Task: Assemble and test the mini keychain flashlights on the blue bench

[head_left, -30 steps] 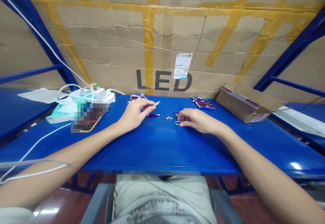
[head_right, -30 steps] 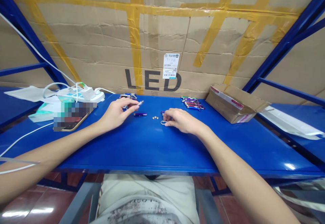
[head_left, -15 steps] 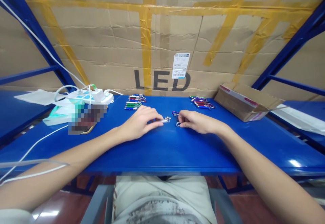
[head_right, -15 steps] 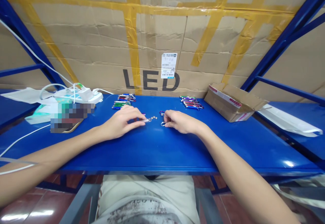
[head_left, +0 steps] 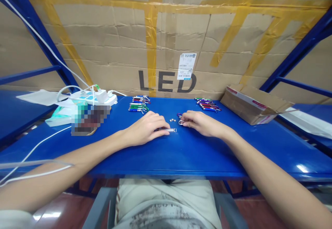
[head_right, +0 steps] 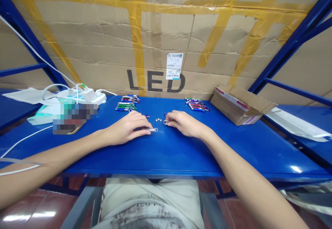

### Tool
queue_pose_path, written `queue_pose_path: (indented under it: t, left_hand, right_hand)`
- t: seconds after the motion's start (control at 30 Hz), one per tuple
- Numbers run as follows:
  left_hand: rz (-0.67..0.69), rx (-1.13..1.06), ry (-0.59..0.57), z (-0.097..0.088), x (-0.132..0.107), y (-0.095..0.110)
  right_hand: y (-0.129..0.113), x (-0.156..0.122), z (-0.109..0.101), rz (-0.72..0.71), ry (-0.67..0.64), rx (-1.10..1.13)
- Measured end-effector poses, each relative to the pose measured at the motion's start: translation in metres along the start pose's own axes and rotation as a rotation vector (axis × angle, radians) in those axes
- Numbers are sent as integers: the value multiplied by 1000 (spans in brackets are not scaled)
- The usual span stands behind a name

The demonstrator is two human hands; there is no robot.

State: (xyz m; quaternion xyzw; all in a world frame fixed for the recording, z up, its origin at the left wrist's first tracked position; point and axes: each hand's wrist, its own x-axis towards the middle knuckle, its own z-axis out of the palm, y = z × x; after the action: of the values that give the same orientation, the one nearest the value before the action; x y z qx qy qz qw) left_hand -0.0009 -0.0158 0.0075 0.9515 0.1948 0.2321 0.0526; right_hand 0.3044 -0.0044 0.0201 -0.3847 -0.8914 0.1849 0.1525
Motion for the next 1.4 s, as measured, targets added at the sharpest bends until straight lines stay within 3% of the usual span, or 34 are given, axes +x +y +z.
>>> queue_pose_path:
  t: [0.27, 0.63, 1.4]
  left_hand:
    - [-3, -16, -21, -1, 1, 2]
    - [25, -26, -38, 0, 1, 3]
    - [99, -15, -83, 2, 2, 10]
  right_hand:
    - [2, 1, 5, 115, 107, 166]
    - [0, 4, 2, 196, 337, 138]
    - [-2, 6, 10, 176, 327, 190]
